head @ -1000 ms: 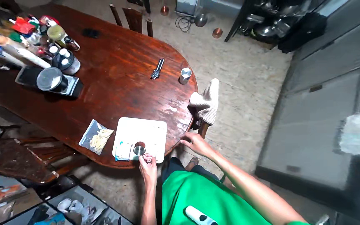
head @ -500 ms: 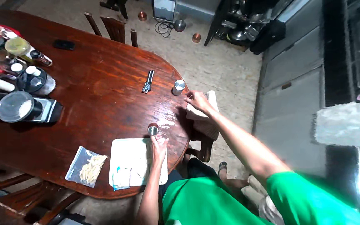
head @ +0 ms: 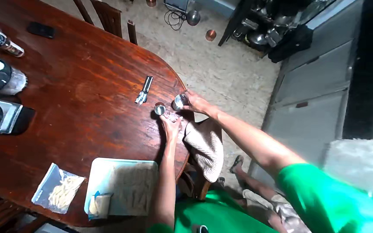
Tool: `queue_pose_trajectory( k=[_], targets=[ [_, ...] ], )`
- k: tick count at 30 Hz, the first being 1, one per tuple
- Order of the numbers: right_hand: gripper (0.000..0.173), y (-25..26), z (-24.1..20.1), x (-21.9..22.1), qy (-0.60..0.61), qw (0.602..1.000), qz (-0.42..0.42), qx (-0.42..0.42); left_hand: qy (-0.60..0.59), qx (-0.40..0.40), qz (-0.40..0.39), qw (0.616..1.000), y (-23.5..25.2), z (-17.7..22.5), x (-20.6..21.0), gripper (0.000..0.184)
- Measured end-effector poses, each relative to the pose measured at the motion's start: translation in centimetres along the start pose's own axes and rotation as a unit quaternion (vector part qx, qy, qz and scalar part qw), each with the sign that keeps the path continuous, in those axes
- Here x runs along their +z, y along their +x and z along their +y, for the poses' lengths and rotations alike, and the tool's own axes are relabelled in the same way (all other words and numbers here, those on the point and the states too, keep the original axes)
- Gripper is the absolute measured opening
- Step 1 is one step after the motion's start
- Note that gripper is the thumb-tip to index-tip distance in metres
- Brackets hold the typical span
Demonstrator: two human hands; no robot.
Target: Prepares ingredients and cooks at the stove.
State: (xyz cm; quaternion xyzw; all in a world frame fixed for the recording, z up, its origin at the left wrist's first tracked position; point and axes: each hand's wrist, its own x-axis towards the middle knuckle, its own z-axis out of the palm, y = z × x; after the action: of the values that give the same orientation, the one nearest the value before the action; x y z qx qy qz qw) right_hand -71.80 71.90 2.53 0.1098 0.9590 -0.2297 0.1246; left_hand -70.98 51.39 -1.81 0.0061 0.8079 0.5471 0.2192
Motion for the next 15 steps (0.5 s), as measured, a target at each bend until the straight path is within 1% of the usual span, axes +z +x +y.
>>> queue_pose_trajectory(
  k=[3,7,9,11,15],
  targets=[
    [0.074,1.2,1.3,0.3,-0.005,0.999,-0.015,-0.028,-0.003,-0.017,0.008,1.000,1.6,0.5,2.4,0.104],
    [0.074,1.6,2.1,0.7,-0.010,0.997,-0.012,-0.080,-0.024,-0.012,0.013,1.000,3.0,0.4,4.7,0.101],
    [0.069,1.6,2.4,0.9,-0.018,0.995,-0.002,-0.099,-0.019,-0.007,0.014,1.000,3.3,0.3,5.5,0.099],
    [0.064,1.6,2.6,0.9,-0.013,0.994,0.001,-0.106,-0.025,-0.001,0.018,1.000,3.8,0.1,6.3,0.091],
    [0.059,1.6,2.9,0.8,0.005,0.993,0.005,-0.120,-0.013,0.014,0.030,0.999,4.8,-0.2,7.4,0.092]
  ],
)
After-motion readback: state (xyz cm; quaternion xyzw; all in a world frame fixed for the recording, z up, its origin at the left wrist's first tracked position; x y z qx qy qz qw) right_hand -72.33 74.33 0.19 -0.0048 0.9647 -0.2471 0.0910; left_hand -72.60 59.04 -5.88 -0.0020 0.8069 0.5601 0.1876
